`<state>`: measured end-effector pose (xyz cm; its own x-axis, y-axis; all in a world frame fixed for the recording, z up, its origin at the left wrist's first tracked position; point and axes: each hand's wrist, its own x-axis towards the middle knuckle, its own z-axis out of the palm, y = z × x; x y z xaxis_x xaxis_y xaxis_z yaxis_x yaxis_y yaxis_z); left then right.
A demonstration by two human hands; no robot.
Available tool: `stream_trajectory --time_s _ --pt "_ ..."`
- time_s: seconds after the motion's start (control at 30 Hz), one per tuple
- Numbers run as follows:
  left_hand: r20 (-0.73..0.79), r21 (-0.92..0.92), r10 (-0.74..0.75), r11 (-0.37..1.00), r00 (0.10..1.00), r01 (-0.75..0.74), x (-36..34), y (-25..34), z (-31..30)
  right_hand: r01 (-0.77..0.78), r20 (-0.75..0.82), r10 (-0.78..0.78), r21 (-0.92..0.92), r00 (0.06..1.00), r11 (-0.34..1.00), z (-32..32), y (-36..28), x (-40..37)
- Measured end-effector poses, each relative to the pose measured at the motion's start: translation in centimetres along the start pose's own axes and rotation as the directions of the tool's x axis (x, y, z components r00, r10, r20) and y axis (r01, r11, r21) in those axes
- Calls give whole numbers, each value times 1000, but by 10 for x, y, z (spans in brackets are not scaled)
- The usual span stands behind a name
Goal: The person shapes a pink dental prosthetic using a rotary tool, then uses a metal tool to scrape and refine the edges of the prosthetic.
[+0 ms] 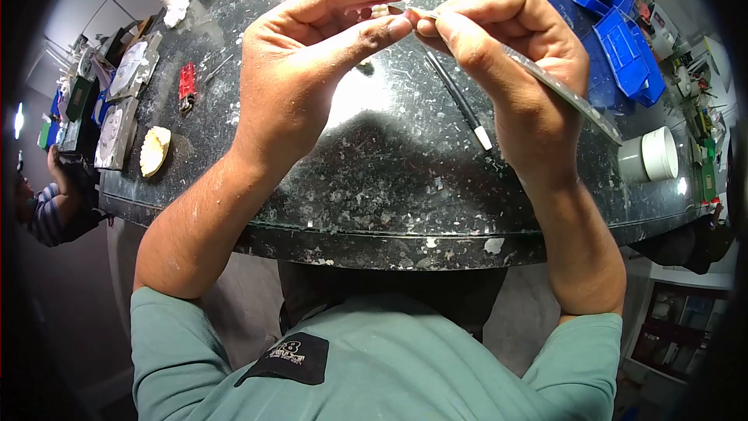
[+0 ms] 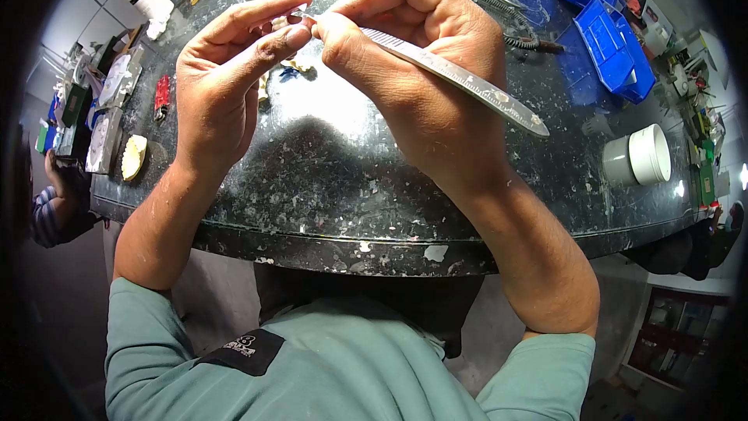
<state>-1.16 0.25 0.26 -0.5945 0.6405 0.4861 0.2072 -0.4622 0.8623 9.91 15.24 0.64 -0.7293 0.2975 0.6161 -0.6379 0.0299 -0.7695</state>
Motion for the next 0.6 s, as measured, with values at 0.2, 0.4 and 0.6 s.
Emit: stream_trajectory --time_s 0.2,0.4,0.6 --pt "2 -25 -27 999 1000 27 0 0 1 26 56 -10 -294 998 955 -6 -4 4" --pt "20 15 -60 998 998 60 0 2 -2 18 36 -11 -182 999 983 -3 -3 2" --pt "25 17 -62 998 998 61 0 4 -2 67 14 -66 -46 998 997 -5 14 1"
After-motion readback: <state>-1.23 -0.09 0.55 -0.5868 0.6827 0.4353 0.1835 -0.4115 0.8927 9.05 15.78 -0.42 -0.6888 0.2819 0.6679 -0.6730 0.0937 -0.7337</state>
